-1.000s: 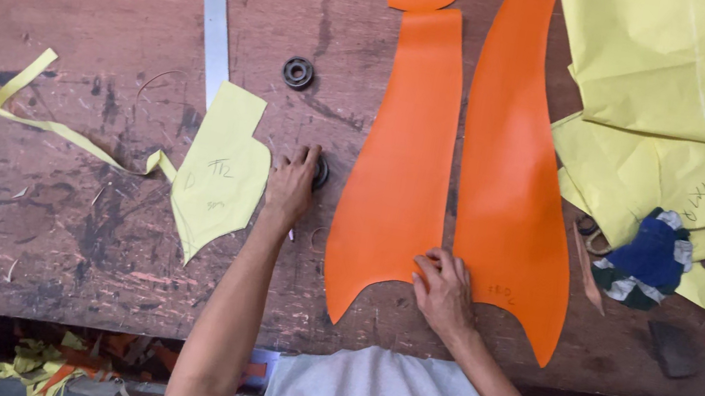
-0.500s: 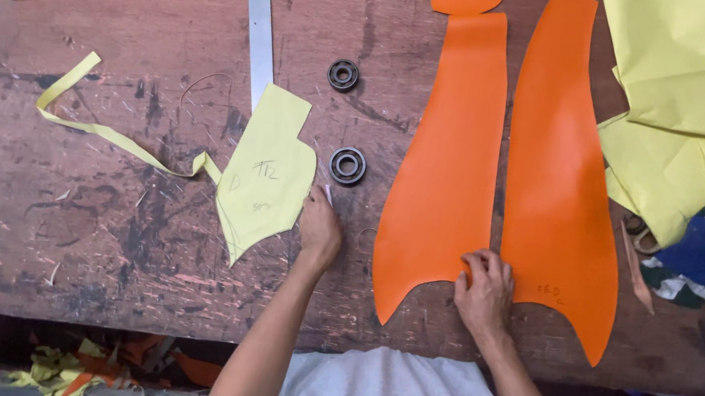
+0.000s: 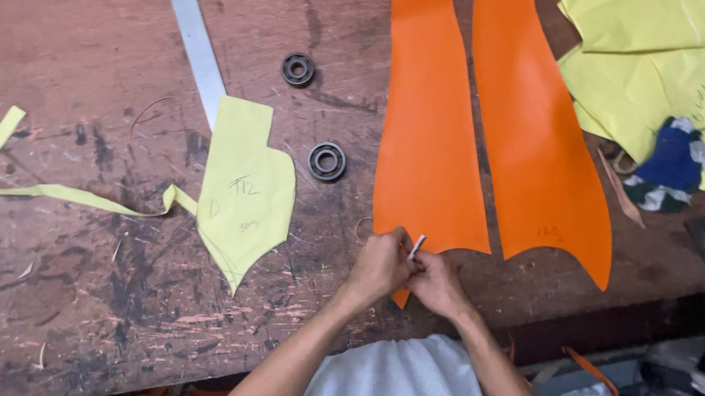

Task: The person cuts a shape from orange fabric using shears, marks lines on the material with a white pencil, and then uses a paper pattern to mark and cut additional pieces.

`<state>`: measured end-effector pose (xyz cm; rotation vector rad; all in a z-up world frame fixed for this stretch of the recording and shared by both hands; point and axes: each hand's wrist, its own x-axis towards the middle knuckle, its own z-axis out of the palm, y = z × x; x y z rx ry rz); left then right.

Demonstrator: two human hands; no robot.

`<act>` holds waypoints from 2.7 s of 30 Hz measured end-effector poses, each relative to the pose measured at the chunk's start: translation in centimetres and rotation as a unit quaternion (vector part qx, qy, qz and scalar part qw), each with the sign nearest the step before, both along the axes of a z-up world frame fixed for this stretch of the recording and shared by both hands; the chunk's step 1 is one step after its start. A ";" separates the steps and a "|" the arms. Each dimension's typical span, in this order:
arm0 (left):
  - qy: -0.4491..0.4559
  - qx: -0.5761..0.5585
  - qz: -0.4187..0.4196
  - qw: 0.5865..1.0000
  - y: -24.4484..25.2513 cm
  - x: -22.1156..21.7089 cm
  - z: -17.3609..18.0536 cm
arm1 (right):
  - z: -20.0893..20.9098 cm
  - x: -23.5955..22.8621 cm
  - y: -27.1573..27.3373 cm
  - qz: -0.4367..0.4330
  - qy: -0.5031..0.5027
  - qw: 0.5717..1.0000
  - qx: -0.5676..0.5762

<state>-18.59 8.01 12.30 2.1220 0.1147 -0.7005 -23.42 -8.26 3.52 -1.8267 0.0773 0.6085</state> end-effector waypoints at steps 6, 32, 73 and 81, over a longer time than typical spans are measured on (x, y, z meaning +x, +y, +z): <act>-0.150 -0.099 -0.036 0.983 -0.4 -0.2 -1.8 | -1.6 0.0 -3.3 -0.160 0.094 0.981 0.054; -0.131 0.253 -0.170 0.943 -2.5 1.4 -6.5 | -2.7 4.6 -7.4 -0.097 -0.024 0.993 0.067; 0.070 0.524 0.001 0.849 6.5 3.7 -4.6 | -2.6 5.2 -7.4 -0.096 0.005 0.989 0.116; -0.201 0.208 -0.174 0.941 -0.8 2.2 -7.5 | 0.5 4.6 -6.9 -0.046 -0.046 0.998 -0.013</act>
